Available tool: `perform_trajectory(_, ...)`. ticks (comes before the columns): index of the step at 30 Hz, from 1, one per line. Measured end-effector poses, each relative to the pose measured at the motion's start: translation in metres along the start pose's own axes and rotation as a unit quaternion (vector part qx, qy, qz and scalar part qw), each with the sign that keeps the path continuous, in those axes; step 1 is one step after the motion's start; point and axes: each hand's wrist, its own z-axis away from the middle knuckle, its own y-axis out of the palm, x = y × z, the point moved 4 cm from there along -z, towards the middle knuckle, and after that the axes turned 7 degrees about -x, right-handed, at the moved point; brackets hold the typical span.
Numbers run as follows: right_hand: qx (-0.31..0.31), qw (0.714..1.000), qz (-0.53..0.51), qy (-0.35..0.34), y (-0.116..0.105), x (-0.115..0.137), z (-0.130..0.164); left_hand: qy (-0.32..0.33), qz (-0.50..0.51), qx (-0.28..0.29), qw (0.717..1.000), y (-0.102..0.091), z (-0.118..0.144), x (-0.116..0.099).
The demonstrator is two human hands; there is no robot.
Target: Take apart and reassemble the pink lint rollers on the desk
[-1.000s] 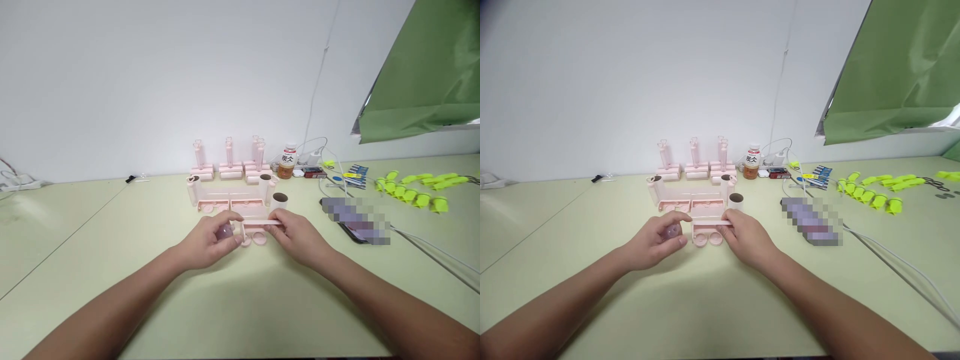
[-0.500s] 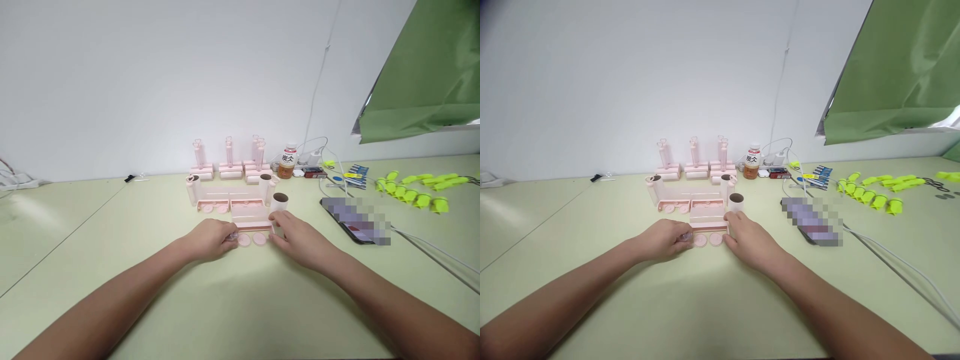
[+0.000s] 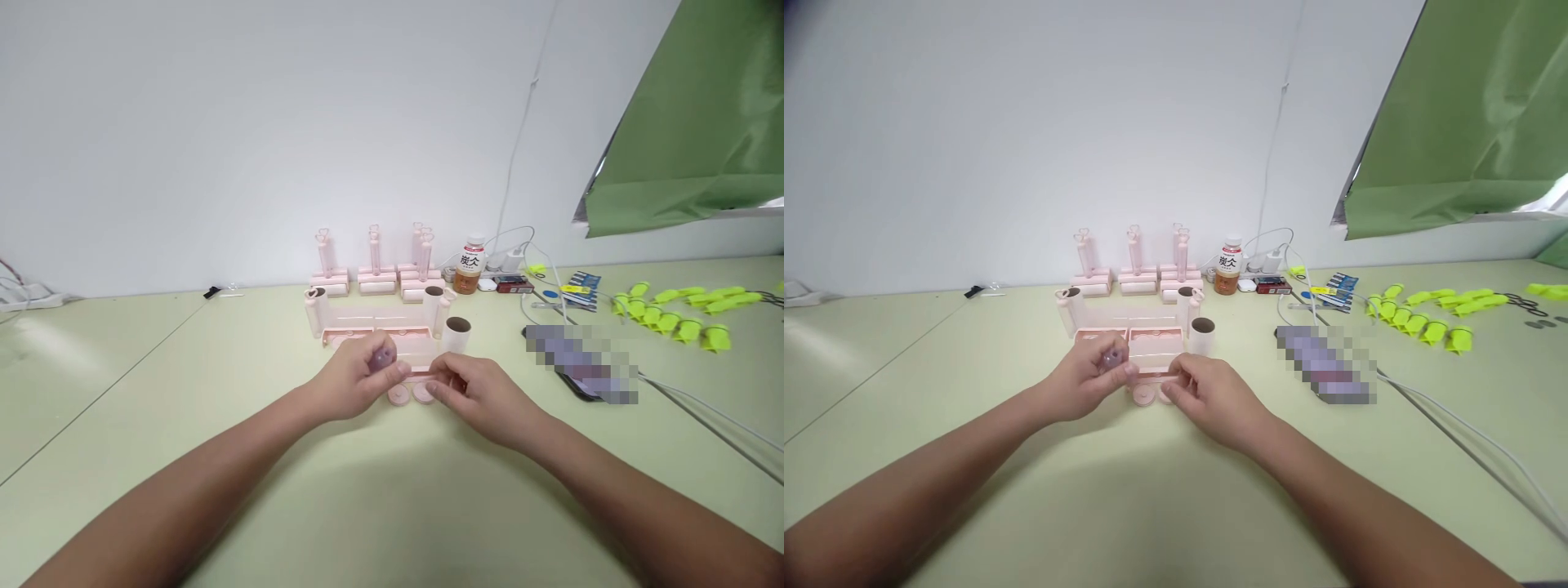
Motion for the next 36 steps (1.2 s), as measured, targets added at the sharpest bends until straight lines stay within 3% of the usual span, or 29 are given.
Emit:
perform_trajectory(3,0.034,0.985,-0.164,-0.033,0.008,0.013,0.005,0.017,0.14,-0.103,0.985,0.001,-0.008,-0.027)
perform_trajectory(6,0.11,0.935,-0.336,-0.039,0.017,0.019,0.008,0.01,0.212,-0.192,0.958,0.008,-0.014,-0.038)
perform_trajectory(8,0.142,0.9,-0.412,-0.015,0.021,0.018,0.008,-0.005,0.252,-0.219,0.943,0.012,-0.017,-0.036)
perform_trajectory(11,0.133,0.881,-0.455,0.016,0.021,0.01,0.005,-0.04,0.31,-0.202,0.928,0.018,-0.021,-0.026)
perform_trajectory(17,0.074,0.893,-0.444,0.022,0.016,0.006,0.003,-0.174,0.312,-0.07,0.931,0.035,-0.021,-0.013)
perform_trajectory(19,0.049,0.901,-0.43,0.013,0.013,0.007,0.003,-0.202,0.328,-0.052,0.921,0.041,-0.02,-0.011)
perform_trajectory(22,0.038,0.923,-0.381,-0.029,0.004,0.011,0.006,-0.256,0.399,-0.082,0.876,0.043,-0.023,-0.004)
perform_trajectory(25,0.043,0.945,-0.315,-0.079,-0.006,0.015,0.01,-0.283,0.456,-0.162,0.828,0.029,-0.03,0.007)
perform_trajectory(30,-0.012,0.955,-0.291,-0.064,-0.019,0.009,0.007,-0.145,0.394,-0.246,0.874,-0.021,-0.042,0.003)
perform_trajectory(32,-0.04,0.949,-0.311,-0.033,-0.023,0.004,0.002,-0.122,0.362,-0.254,0.888,-0.031,-0.043,-0.001)
perform_trajectory(34,-0.065,0.935,-0.348,0.003,-0.028,-0.002,-0.002,-0.136,0.307,-0.209,0.918,-0.026,-0.041,-0.004)
perform_trajectory(36,-0.098,0.924,-0.368,0.026,-0.036,-0.007,-0.006,-0.148,0.237,-0.122,0.952,-0.007,-0.038,-0.005)
